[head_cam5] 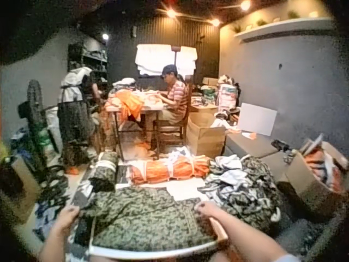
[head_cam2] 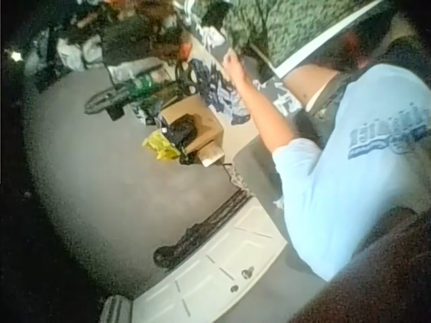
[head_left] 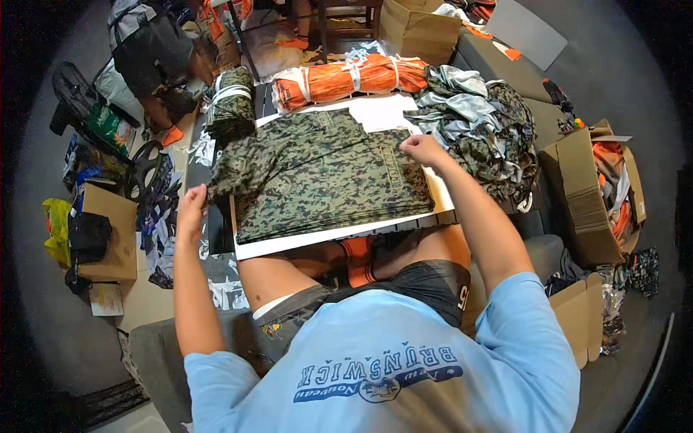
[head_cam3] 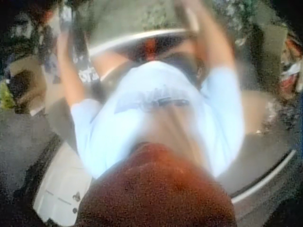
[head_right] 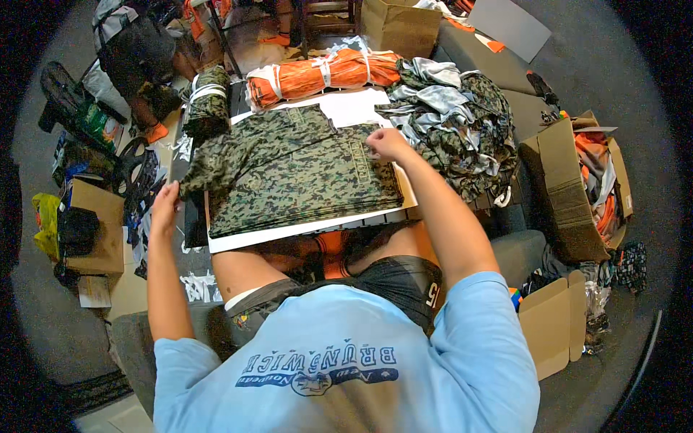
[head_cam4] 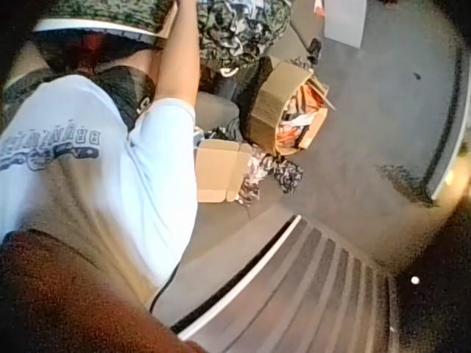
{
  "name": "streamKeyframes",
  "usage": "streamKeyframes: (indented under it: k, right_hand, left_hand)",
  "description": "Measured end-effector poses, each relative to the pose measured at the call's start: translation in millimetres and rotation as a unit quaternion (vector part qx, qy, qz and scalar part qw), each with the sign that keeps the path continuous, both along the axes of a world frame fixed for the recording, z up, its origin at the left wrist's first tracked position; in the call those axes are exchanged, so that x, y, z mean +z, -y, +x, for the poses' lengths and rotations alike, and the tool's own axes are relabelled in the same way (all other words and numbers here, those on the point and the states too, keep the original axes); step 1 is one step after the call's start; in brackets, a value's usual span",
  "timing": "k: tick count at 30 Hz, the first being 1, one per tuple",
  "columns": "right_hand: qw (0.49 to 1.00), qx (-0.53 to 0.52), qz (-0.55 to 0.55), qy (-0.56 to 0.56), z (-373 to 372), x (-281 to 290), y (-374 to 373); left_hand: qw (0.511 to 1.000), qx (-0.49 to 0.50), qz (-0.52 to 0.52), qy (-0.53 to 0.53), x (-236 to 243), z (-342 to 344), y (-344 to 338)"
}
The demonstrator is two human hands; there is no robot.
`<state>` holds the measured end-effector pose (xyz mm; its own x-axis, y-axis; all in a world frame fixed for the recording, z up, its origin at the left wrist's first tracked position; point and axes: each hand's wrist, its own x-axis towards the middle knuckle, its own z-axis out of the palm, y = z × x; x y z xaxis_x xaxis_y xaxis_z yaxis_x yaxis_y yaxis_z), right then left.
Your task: Preparing a patterned camouflage fabric piece on a flat printing frame.
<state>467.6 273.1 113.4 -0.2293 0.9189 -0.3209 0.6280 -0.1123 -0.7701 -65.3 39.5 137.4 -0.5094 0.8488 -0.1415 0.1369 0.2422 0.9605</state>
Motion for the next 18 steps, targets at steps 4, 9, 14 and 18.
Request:
streamKeyframes:
  k: [4,9,14,18]
  right_hand:
    - [0.999,-0.024,0.027,0.015,-24,-46,-27]
    - [0.997,-0.033,0.037,0.065,-76,-52,-41]
    - [0.998,-0.057,-0.002,0.04,-87,-77,-84]
    - [0.998,-0.049,-0.042,0.021,-103,-79,-95]
  left_hand:
    - [0.999,0.022,0.003,0.044,-29,-1,10]
    - [0.998,0.032,0.004,0.057,-47,-11,21]
    - [0.998,0.022,0.011,0.06,-52,-17,6]
    - [0.996,0.029,0.019,0.086,-61,-27,10]
